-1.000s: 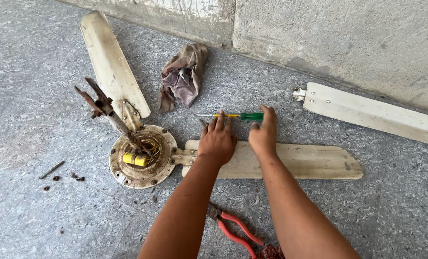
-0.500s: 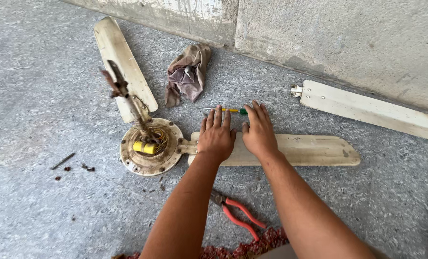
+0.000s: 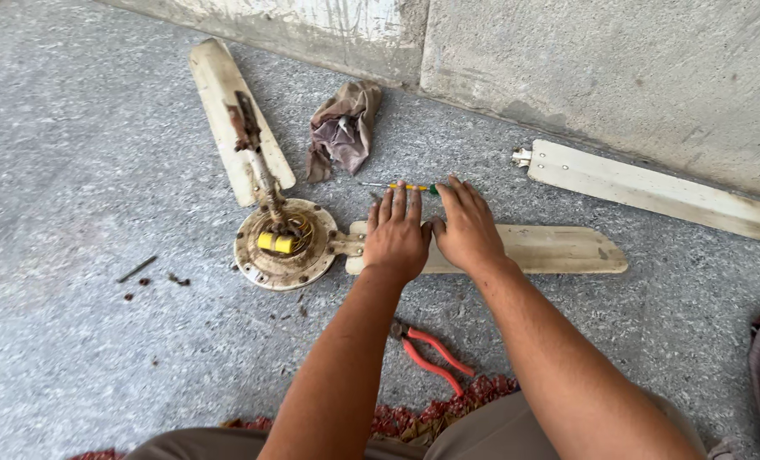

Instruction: The person uses a screwdriver to tighten screws on the central hub of a ceiling fan lying on the floor. They then attach a fan blade to the hub and secure it with screws.

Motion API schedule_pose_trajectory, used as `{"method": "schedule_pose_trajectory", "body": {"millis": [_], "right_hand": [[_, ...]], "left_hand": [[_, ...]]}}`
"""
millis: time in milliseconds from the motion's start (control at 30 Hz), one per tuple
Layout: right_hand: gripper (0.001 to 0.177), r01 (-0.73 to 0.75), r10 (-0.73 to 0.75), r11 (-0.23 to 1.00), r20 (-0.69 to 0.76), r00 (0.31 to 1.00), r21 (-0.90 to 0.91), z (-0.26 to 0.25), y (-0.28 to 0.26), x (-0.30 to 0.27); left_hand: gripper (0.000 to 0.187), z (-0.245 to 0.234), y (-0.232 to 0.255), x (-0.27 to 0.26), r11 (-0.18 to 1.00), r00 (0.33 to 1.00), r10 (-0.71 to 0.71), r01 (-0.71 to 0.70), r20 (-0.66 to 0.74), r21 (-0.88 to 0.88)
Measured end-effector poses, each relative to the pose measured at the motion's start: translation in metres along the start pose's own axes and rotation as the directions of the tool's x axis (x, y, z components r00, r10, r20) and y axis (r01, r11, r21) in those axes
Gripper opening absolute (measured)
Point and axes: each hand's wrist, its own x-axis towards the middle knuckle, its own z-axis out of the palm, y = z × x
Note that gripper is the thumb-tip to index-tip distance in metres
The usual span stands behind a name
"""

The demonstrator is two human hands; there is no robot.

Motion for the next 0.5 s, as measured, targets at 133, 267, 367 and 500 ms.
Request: {"method": "schedule_pose_trajectory", "body": {"millis": [133, 267, 367, 500], "right_hand": [[0.060, 0.021, -0.021, 1.000, 0.012, 1.000, -0.011, -0.003, -0.010, -0.008], [0.062, 0.030, -0.030, 1.000, 0.054, 0.998, -0.004, -0.003, -0.026, -0.016], [0.062, 0.026, -0.024, 1.000, 0.097, 0.995, -0.015, -0.001, -0.042, -0.020], [0.061, 0.043, -0.040, 0.999, 0.129, 0.991, -0.019, 0.005, -0.064, -0.027]], "left_hand": [[0.068, -0.004, -0.002, -0.014, 1.000, 1.000, -0.008, 0.008, 0.011, -0.011], [0.068, -0.011, -0.011, -0.031, 0.999, 1.000, -0.021, 0.022, 0.008, -0.041], [0.068, -0.017, -0.021, -0.043, 1.000, 1.000, -0.024, 0.024, 0.008, -0.017], [0.069, -0.024, -0.038, -0.061, 1.000, 1.000, -0.025, 0.025, -0.016, 0.010]]}}
